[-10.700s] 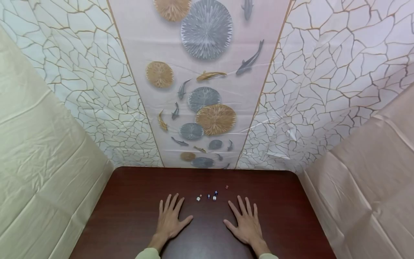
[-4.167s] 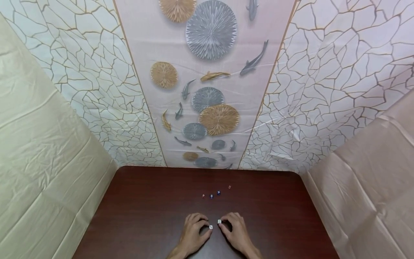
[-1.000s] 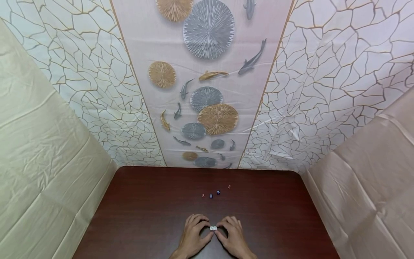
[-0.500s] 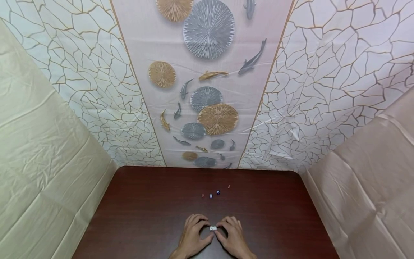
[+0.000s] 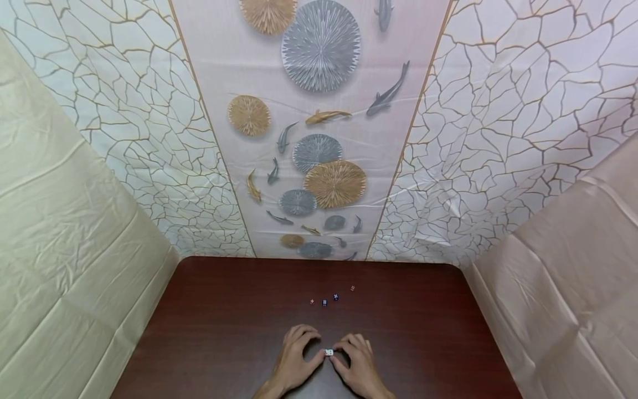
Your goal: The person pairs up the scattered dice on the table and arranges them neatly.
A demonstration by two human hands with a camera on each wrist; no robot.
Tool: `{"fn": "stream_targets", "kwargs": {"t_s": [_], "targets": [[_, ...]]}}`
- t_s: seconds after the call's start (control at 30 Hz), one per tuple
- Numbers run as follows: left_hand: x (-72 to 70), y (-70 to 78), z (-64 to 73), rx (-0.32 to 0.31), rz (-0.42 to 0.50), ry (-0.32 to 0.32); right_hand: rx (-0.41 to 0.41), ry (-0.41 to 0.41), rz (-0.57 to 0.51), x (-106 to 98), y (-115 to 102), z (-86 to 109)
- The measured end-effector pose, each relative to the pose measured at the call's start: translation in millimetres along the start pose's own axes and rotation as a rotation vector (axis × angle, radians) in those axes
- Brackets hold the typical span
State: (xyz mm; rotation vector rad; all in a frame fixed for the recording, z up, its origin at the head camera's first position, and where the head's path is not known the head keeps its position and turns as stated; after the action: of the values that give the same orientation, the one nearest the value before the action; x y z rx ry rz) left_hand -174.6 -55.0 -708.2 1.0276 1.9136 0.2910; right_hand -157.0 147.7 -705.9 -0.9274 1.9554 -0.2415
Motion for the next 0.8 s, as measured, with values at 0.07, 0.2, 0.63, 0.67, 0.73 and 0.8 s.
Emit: {"fn": "stream_targets", "kwargs": {"t_s": [0.07,0.2,0.63,0.67,0.73,0.8], "targets": [[-1.0,-0.9,-6.8,0.01,0.021,0.013,0.015,-0.015,0.005,0,0,-0.6],[-3.0,-1.8,-22.3,0.032,0.04,0.024,0.063,-0.046,0.008,1,1,-1.1],[0.9,-17.6,-66.4,0.024,-0.008,0.038,-0.033,0.032,0.034,0,0,1.1],[1.1,-18.8,-69.1,0.02,-0.018,0.041,-0.042,0.034,0.037,0,0,1.3],[2.0,-21.3,-74.4,0.007,-0.037,0.041,-0.05,0.035,0.039,0,0,1.5],[3.5,-23.7,-79.2,-0.004,-0.059,0.037,-0.044,0.029,0.04,0,0,1.6]]}}
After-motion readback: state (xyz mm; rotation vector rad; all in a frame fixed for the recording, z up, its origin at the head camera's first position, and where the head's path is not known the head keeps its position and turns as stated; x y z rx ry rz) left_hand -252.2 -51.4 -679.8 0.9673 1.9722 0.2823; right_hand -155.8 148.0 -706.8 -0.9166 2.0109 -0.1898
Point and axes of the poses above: each hand's wrist, its own z-axis away from the middle knuckle, its own x-axis out of the palm, y = z × x, the point moved 4 cm from there along -z, towards the middle knuckle, and after that the axes turned 3 degrees about y, right-handed, at the moved point
